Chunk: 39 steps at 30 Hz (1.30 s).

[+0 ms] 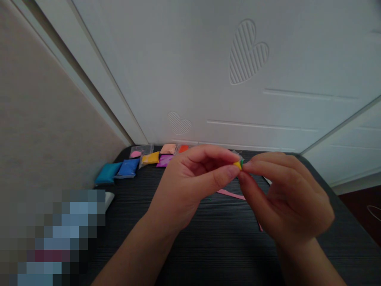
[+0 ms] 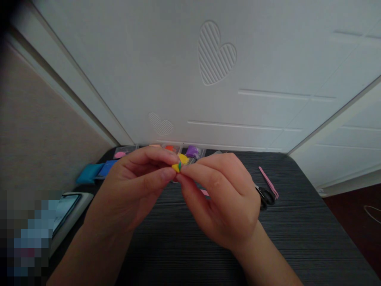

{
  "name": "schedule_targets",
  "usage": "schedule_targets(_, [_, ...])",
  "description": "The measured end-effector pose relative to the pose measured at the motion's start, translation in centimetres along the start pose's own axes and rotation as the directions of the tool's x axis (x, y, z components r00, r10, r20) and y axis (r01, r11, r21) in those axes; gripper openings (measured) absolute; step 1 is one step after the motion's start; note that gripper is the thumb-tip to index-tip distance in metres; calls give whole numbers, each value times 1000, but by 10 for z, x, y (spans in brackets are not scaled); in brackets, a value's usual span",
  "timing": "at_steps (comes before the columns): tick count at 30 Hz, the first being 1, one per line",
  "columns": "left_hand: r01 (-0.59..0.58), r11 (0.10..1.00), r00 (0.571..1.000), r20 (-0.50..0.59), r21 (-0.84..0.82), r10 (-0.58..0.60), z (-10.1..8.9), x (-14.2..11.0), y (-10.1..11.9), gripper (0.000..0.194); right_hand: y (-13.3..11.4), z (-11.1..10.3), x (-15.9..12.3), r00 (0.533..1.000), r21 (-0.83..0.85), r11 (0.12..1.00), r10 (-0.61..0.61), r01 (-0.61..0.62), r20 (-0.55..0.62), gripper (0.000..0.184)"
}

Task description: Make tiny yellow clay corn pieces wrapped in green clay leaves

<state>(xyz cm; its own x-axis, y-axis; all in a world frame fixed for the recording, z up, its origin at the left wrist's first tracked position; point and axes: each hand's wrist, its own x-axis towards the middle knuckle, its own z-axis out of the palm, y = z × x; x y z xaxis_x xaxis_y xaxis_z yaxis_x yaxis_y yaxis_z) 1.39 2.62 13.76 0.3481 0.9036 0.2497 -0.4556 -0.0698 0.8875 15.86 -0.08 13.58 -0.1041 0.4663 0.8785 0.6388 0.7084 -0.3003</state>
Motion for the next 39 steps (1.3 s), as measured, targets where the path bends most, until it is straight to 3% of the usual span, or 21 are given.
schedule_targets(22, [-109, 988, 994, -14, 112, 111, 2, -3, 1, 14, -1, 2, 0, 999, 33, 999, 34, -33, -20, 28])
schedule_targets(31, [-124, 986, 992, -1, 114, 125, 2, -3, 2, 17, -4, 5, 1, 986, 230, 962, 158, -143, -47, 29])
schedule_targets(39, [-102, 992, 995, 9, 74, 101, 2, -3, 1, 17, -4, 3, 2, 993, 172, 981, 103, -92, -54, 26])
